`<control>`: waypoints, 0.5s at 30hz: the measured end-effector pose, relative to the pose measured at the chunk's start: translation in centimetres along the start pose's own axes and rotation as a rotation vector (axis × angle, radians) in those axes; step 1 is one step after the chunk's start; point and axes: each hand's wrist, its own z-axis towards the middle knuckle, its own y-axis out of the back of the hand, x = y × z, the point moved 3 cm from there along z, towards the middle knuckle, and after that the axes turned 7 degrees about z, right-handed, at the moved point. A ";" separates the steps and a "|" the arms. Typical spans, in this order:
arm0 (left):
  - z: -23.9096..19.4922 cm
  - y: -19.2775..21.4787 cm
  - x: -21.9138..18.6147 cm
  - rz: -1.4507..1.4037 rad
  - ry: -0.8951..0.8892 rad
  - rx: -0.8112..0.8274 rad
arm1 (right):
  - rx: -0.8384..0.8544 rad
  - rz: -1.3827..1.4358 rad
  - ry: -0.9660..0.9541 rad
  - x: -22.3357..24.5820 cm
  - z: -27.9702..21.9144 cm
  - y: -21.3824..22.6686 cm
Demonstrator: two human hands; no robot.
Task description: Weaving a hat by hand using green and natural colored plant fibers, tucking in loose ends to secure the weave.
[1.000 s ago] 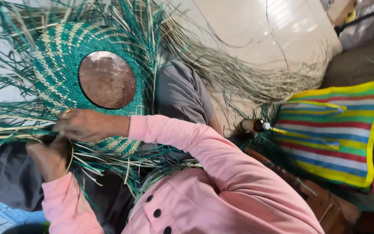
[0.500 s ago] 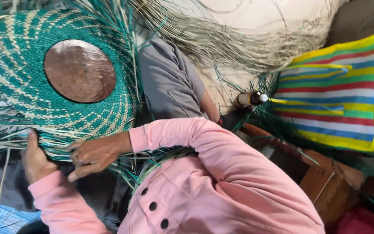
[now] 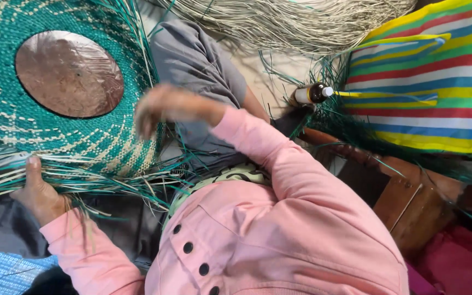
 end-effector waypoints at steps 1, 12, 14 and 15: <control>0.3 0.3 0.3 0.001 0.002 0.004 | -0.004 -0.001 0.001 1.9 -1.1 1.4; 1.8 1.9 2.5 0.054 -0.009 0.000 | -1.369 -0.064 0.284 7.8 -16.2 25.1; 2.0 2.3 2.9 0.048 -0.022 0.008 | -1.369 -0.088 0.211 8.0 -13.7 23.5; 2.2 2.3 3.0 0.043 -0.035 0.025 | -1.374 -0.114 0.145 8.2 -12.5 22.7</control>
